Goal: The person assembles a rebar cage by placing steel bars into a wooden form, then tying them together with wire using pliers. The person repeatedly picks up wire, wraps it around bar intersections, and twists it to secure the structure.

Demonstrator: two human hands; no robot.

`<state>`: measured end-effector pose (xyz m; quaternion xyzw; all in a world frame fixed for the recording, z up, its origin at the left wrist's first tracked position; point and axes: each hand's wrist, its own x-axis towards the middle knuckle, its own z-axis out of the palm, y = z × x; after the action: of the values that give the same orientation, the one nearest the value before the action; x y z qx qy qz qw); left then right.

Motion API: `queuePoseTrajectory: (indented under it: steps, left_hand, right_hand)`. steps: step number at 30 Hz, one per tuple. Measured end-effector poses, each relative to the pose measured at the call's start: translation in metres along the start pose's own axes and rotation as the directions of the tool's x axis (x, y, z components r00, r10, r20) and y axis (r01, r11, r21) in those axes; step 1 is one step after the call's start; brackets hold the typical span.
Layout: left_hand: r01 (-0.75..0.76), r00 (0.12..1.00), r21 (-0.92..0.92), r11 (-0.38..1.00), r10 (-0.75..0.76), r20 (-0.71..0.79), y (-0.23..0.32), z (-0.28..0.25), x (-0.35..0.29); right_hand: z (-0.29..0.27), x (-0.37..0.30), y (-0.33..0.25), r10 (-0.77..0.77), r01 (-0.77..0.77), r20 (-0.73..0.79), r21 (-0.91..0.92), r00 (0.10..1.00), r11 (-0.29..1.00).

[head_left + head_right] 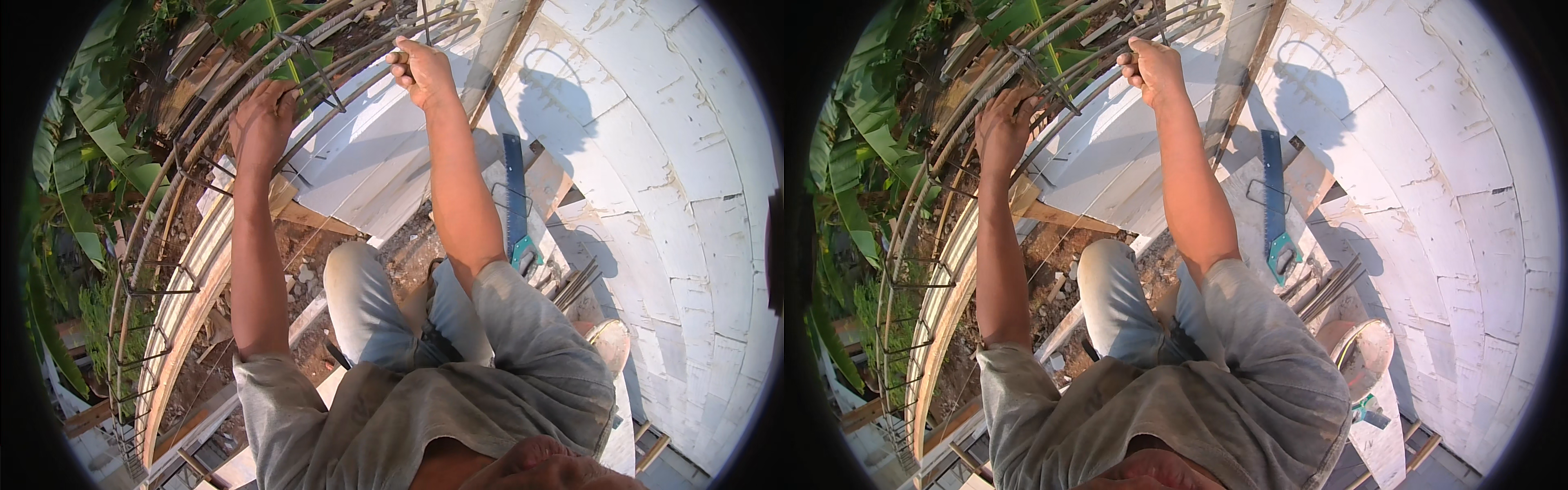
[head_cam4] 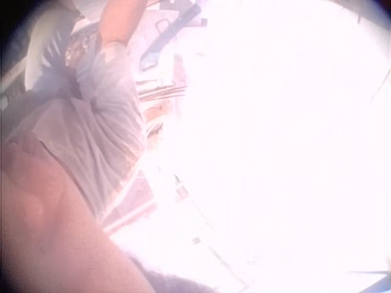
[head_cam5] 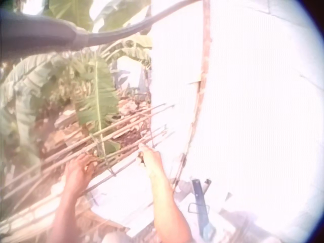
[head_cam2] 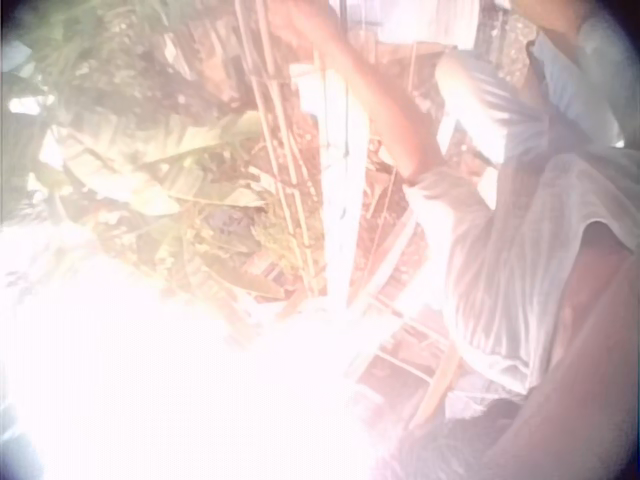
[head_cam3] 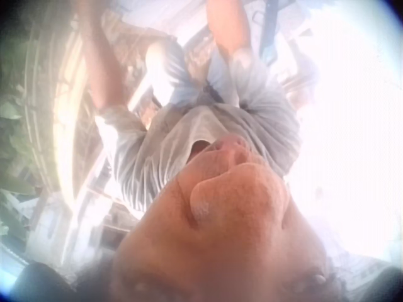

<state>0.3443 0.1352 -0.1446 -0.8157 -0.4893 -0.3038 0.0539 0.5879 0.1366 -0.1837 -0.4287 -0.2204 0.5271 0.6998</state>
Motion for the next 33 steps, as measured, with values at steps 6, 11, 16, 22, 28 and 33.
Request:
queuePoseTrajectory:
  steps: [6, 11, 16, 22, 28, 33]
  left_hand:
    - [0.252, 0.947, -0.166, 0.953, -0.208, 0.244, -0.015, 0.007, 0.017]
    - [0.046, 0.996, -0.12, 0.992, -0.036, 0.08, -0.002, 0.009, 0.002]
    - [-0.052, 0.989, 0.142, 0.989, 0.071, -0.133, 0.022, 0.014, -0.016]
    - [-0.058, 0.973, 0.248, 0.967, 0.11, -0.203, 0.036, 0.025, -0.026]
    - [-0.183, 0.953, 0.182, 0.966, 0.22, -0.208, 0.028, 0.033, -0.032]
    - [-0.162, 0.968, 0.183, 0.97, 0.192, -0.161, 0.03, 0.036, -0.027]
  right_hand:
    - [0.009, 0.0, 0.008, 0.012, -0.01, 0.069, -0.029, 0.998, 1.0]
    - [0.022, -0.001, 0.016, -0.021, 0.02, -0.013, -0.05, 1.0, 0.999]
    - [0.018, -0.003, 0.012, -0.056, 0.057, 0.014, -0.12, 0.998, 0.991]
    - [-0.004, -0.012, -0.003, -0.068, 0.072, 0.026, -0.28, 0.997, 0.957]
    - [-0.054, -0.013, -0.021, -0.224, 0.182, -0.137, -0.27, 0.965, 0.946]
    - [-0.081, -0.021, -0.019, -0.212, 0.128, -0.167, -0.407, 0.963, 0.904]
